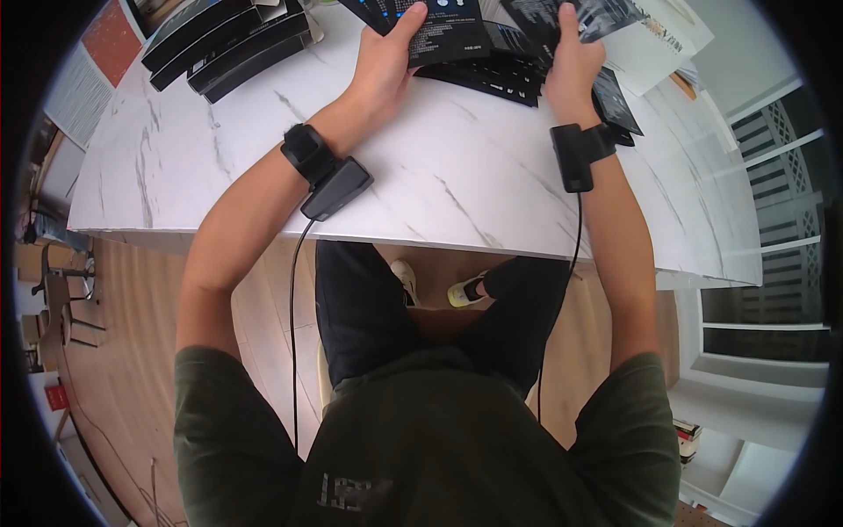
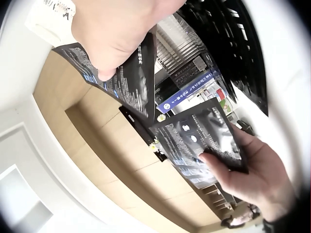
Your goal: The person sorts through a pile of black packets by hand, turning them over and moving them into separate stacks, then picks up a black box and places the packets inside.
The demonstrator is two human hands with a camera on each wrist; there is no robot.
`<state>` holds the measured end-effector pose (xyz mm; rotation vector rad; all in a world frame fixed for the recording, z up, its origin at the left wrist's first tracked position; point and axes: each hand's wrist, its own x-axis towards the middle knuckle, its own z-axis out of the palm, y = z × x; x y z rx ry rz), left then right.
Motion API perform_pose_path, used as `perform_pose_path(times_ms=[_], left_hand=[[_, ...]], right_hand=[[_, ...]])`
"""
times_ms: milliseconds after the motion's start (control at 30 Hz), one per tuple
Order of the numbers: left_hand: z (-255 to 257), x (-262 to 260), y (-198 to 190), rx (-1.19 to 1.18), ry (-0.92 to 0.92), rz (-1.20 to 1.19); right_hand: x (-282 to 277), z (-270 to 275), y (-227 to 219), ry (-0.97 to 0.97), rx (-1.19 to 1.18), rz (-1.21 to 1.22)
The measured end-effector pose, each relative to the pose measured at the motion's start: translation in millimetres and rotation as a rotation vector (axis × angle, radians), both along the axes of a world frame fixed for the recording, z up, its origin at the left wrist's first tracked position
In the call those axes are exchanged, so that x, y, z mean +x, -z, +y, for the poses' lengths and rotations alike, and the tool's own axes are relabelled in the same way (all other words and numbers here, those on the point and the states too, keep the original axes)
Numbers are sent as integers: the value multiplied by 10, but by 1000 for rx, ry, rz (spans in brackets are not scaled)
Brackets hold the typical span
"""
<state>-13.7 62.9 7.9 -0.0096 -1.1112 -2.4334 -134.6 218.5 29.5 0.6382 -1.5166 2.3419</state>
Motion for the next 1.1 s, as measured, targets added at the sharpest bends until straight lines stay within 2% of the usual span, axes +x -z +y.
perform_pose_path(times_ms=[100, 133, 167, 233, 333, 433, 533, 567, 600, 633, 700, 733, 833, 900, 967, 1100], left_hand=[[-36, -26, 20, -80, -60, -14], [-31, -28, 31, -114, -80, -11], [-18, -25, 43, -172, -106, 11], [14, -10, 55, -285, -160, 59], [44, 21, 43, -349, -172, 78], [61, 8, 16, -170, -161, 77], [83, 19, -36, -18, -80, 134], [76, 13, -22, -57, -107, 114], [52, 0, -7, -96, -135, 97], [34, -8, 1, -135, -165, 81], [29, 25, -5, -220, -217, 16], [20, 43, -11, -264, -245, -17], [-19, -30, 42, -320, -324, 2], [-20, -11, 34, -358, -300, 33], [13, 7, 34, -388, -279, 64], [52, 18, 27, -350, -273, 84]], right_hand=[[169, -12, -76, -270, -68, -182], [188, -42, -34, -290, 7, -192], [177, -98, 49, -212, 157, -97], [100, -175, 280, -204, 402, 98], [234, -185, 267, -318, 425, 74], [203, -140, 218, -312, 416, 70], [169, -107, 148, -142, 403, 8], [177, -90, 91, -74, 399, -4], [182, -65, 55, 0, 366, -110], [77, -66, 113, -17, 178, -8], [66, -48, 30, -116, -83, -105], [75, 0, -19, -237, -190, -228], [-15, 8, -38, -423, -253, -326], [120, 0, -51, -576, -72, -372], [331, -95, -44, -574, 124, -226], [445, -161, 43, -603, 265, -152]])
